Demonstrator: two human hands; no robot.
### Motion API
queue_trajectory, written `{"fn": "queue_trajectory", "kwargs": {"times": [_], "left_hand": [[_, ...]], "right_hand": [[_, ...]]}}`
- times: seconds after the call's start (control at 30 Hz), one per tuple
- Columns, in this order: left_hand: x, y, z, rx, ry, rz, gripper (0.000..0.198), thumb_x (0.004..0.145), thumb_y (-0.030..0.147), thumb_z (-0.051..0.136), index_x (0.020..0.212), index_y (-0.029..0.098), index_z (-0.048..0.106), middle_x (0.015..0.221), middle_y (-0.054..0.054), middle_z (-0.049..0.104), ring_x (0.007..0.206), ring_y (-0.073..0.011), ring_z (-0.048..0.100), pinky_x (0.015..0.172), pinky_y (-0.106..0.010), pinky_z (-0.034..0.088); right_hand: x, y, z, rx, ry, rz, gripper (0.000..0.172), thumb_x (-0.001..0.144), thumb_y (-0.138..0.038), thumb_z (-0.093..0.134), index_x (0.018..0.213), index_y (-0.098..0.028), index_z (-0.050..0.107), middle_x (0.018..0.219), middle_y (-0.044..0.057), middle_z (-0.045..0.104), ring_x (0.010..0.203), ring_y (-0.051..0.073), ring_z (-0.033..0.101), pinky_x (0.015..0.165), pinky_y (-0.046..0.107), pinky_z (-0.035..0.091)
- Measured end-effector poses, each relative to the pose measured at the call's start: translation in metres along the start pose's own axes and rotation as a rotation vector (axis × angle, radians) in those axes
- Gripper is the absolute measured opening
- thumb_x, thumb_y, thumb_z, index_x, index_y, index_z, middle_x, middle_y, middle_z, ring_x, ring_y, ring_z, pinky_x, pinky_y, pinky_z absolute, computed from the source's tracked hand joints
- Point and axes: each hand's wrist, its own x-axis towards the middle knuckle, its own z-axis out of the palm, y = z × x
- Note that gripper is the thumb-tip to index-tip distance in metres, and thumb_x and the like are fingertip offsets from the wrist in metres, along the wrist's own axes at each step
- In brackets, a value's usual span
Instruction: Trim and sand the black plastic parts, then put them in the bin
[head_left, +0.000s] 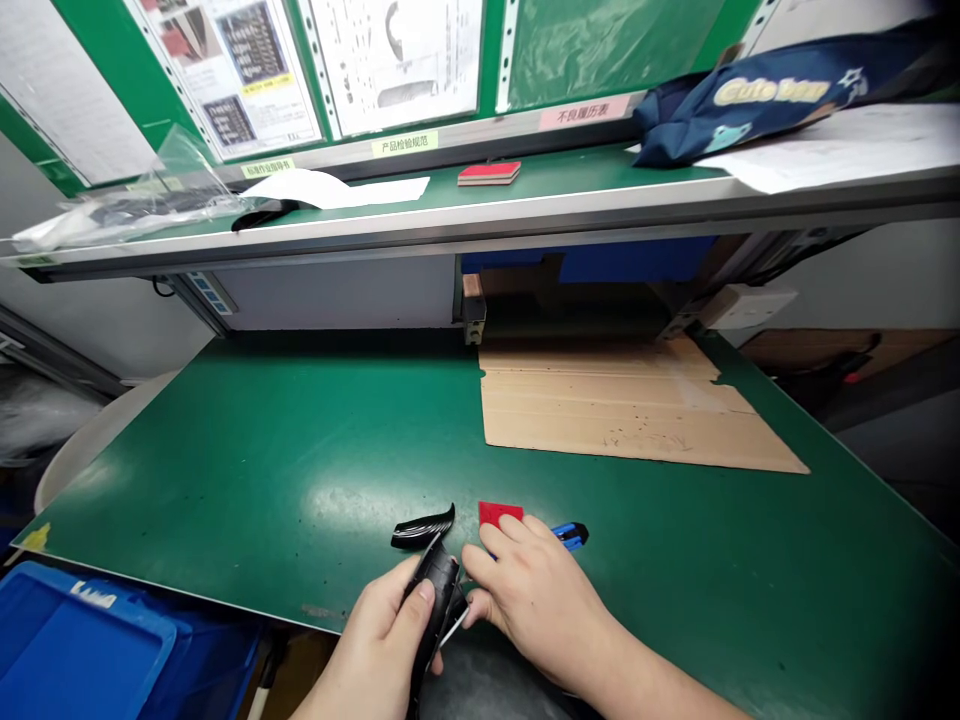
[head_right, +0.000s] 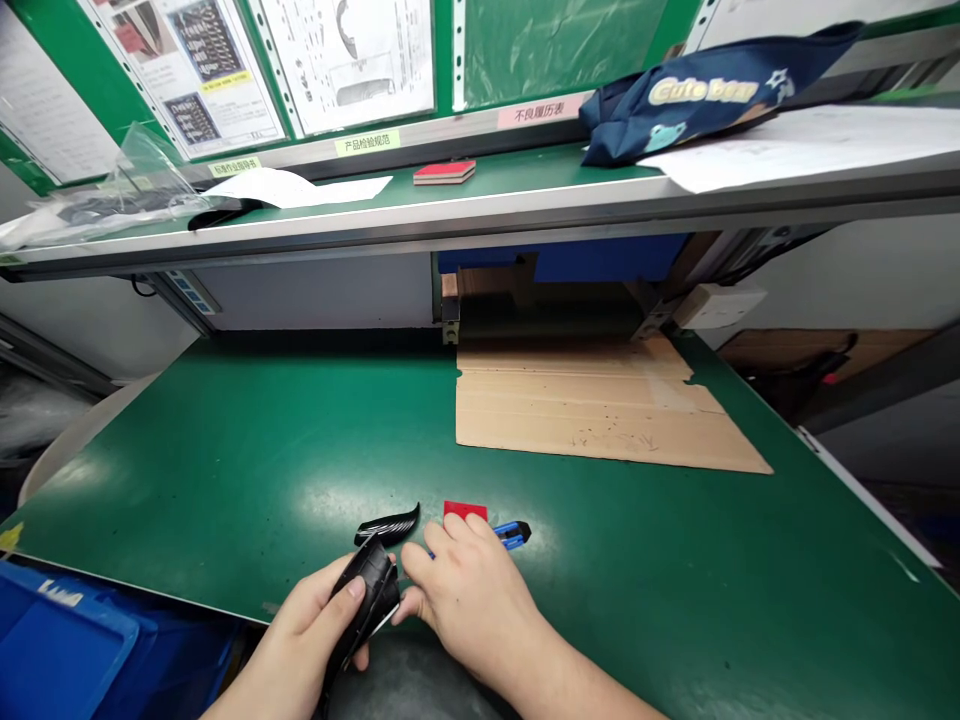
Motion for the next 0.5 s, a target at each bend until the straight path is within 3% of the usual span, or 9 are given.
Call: {"fn": "queue_trajectory", "kwargs": {"times": [0.23, 0.33, 0.4, 0.5], "left_hand": [[-0.006, 0.013, 0.003, 0.15, 0.014, 0.03, 0.045, 0.092, 0.051, 0.037, 0.095, 0.015, 0.064, 0.086, -0.007, 0.062, 0.067, -0.0155, 0.051, 0.061, -0.026, 0.042], [-0.006, 0.014, 0.003, 0.174, -0.016, 0.041, 0.043, 0.094, 0.047, 0.036, 0.096, 0.015, 0.065, 0.088, -0.008, 0.062, 0.072, -0.0164, 0.051, 0.063, -0.025, 0.042], [-0.006, 0.012, 0.003, 0.175, -0.016, 0.047, 0.043, 0.094, 0.047, 0.036, 0.1, 0.015, 0.065, 0.085, -0.007, 0.062, 0.071, -0.0166, 0.052, 0.064, -0.025, 0.042], [-0.007, 0.011, 0.004, 0.154, 0.011, 0.097, 0.044, 0.093, 0.047, 0.038, 0.108, 0.015, 0.064, 0.081, -0.006, 0.061, 0.07, -0.0168, 0.053, 0.063, -0.026, 0.044]], "right_hand": [[0.001, -0.001, 0.003, 0.017, -0.057, -0.046, 0.026, 0.087, -0.043, 0.057, 0.073, -0.023, 0.054, 0.071, 0.0, 0.06, 0.065, 0.018, 0.047, 0.062, 0.033, 0.025], [0.002, 0.001, 0.003, 0.068, -0.112, -0.073, 0.03, 0.09, -0.047, 0.051, 0.074, -0.022, 0.057, 0.07, 0.001, 0.062, 0.064, 0.018, 0.049, 0.06, 0.033, 0.027], [0.003, 0.004, 0.002, 0.233, -0.183, -0.097, 0.04, 0.092, -0.054, 0.042, 0.075, -0.021, 0.058, 0.069, 0.001, 0.062, 0.063, 0.017, 0.05, 0.061, 0.032, 0.03], [0.004, 0.008, 0.001, 0.743, -0.311, -0.095, 0.056, 0.089, -0.067, 0.031, 0.072, -0.02, 0.055, 0.067, -0.002, 0.055, 0.06, 0.013, 0.045, 0.061, 0.028, 0.033]]}}
